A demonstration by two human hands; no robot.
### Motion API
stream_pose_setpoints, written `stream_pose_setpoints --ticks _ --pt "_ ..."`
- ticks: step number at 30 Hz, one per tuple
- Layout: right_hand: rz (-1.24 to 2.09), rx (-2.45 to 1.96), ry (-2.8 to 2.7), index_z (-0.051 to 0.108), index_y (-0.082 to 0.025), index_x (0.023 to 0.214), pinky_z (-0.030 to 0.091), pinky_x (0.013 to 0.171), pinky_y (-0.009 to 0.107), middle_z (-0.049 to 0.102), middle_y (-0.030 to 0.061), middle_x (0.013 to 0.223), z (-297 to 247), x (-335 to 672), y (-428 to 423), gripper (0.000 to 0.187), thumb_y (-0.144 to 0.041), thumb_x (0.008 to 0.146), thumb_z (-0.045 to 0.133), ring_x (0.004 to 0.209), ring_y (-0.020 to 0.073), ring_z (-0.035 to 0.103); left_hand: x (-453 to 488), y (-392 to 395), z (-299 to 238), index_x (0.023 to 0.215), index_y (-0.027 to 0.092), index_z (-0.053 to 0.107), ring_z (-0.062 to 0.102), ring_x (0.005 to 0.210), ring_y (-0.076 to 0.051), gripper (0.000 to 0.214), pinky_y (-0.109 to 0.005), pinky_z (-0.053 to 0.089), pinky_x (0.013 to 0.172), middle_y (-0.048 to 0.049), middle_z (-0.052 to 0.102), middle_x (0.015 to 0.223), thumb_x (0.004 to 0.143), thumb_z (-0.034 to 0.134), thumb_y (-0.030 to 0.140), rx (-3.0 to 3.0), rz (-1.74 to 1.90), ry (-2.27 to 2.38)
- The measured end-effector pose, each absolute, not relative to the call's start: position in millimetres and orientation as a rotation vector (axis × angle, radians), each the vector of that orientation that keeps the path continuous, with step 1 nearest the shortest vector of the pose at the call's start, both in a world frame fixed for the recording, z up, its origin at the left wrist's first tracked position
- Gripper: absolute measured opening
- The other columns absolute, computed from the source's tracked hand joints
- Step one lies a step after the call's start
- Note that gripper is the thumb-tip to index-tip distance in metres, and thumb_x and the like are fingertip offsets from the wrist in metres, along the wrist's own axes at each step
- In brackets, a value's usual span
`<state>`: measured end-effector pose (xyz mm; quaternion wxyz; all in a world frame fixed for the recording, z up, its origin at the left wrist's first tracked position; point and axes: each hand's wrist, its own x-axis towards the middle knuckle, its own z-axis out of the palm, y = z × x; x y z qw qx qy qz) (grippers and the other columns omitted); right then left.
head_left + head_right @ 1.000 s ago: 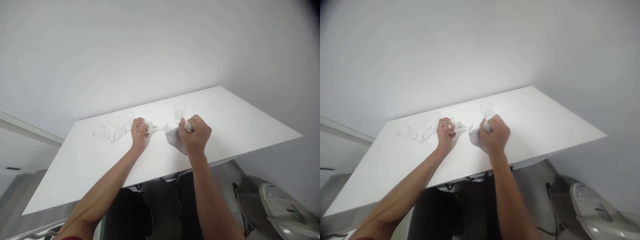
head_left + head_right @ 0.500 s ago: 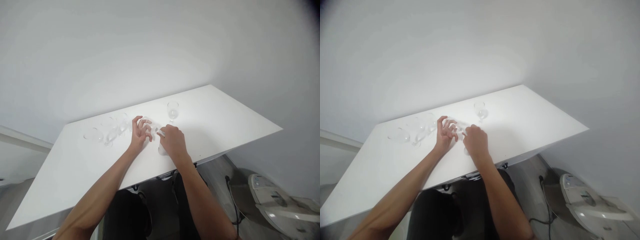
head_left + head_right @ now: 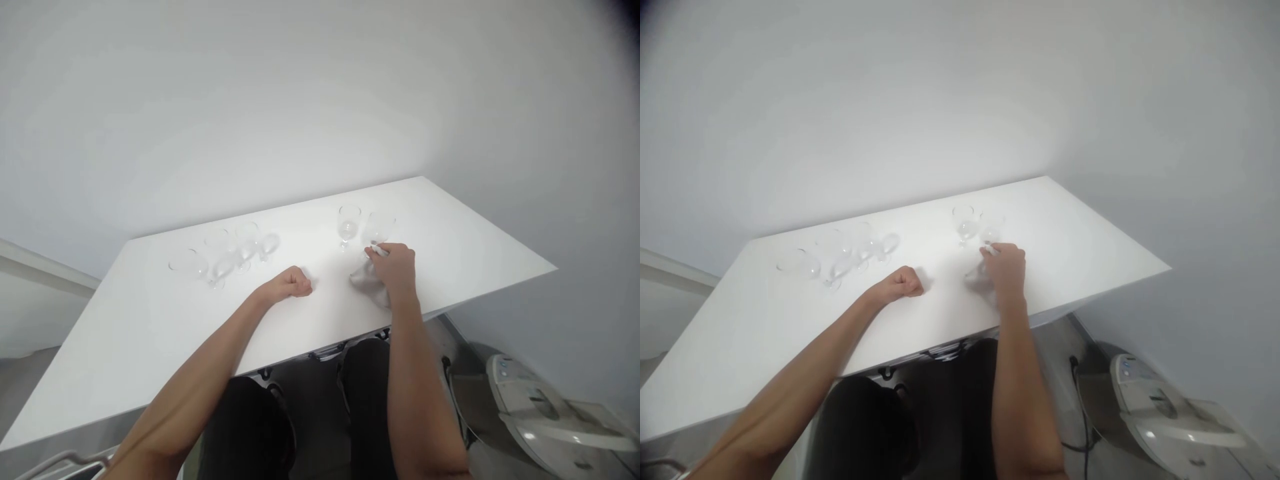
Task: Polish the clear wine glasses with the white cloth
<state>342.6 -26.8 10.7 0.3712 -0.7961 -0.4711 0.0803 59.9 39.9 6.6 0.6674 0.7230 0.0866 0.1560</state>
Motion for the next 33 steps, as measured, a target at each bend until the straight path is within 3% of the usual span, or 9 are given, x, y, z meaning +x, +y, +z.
stream_pose_setpoints --ticks 12,14,18,23,33 --pt "0.296 -2.107 -1.093 0.079 -0.017 0.097 0.048 0.084 0.042 0.078 0.0164 0.102 8 340 -15 0.027 -0.037 0.089 0.063 0.095 0.032 0.067 59 40 12 0.045 0.022 0.029 0.023 0.039 -0.009 0.073 -0.028 0.024 0.04 0.0042 0.02 0.046 0.093 0.061 0.066 1.768 0.346 0.241" --pt "0.306 -2.102 -1.092 0.076 -0.019 0.105 0.047 0.082 0.04 0.078 0.014 0.102 11 338 -18 0.026 -0.035 0.088 0.065 0.095 0.0311 0.067 59 39 13 0.045 0.021 0.029 0.023 0.04 -0.009 0.073 -0.028 0.024 0.04 0.0045 0.02 0.047 0.091 0.063 0.067 1.774 0.363 0.249" --pt "0.297 -2.146 -1.032 0.06 -0.02 0.128 0.045 0.075 0.037 0.077 0.0115 0.103 23 332 -29 0.047 -0.034 0.085 0.071 0.091 0.0303 0.066 60 38 17 0.047 0.021 0.026 0.018 0.043 -0.008 0.074 -0.028 0.019 0.042 0.0048 0.017 0.049 0.093 0.062 0.066 1.778 0.352 0.254" --pt "0.331 -2.233 -1.304 0.066 -0.026 0.106 0.041 0.07 0.034 0.073 0.0103 0.098 30 323 -35 0.017 -0.034 0.091 0.064 0.083 0.0269 0.064 61 37 23 0.052 0.019 0.021 0.013 0.046 -0.007 0.074 -0.029 0.013 0.046 0.0053 0.015 0.051 0.095 0.06 0.066 1.772 0.304 0.245" --pt "0.502 -2.276 -1.569 0.06 -0.027 0.121 0.041 0.074 0.034 0.072 0.0104 0.104 22 326 -27 0.027 -0.031 0.095 0.056 0.097 0.0295 0.066 60 38 18 0.053 0.02 0.021 0.012 0.049 -0.007 0.07 -0.034 0.009 0.051 0.0066 0.014 0.053 0.097 0.064 0.056 1.719 0.293 0.242"
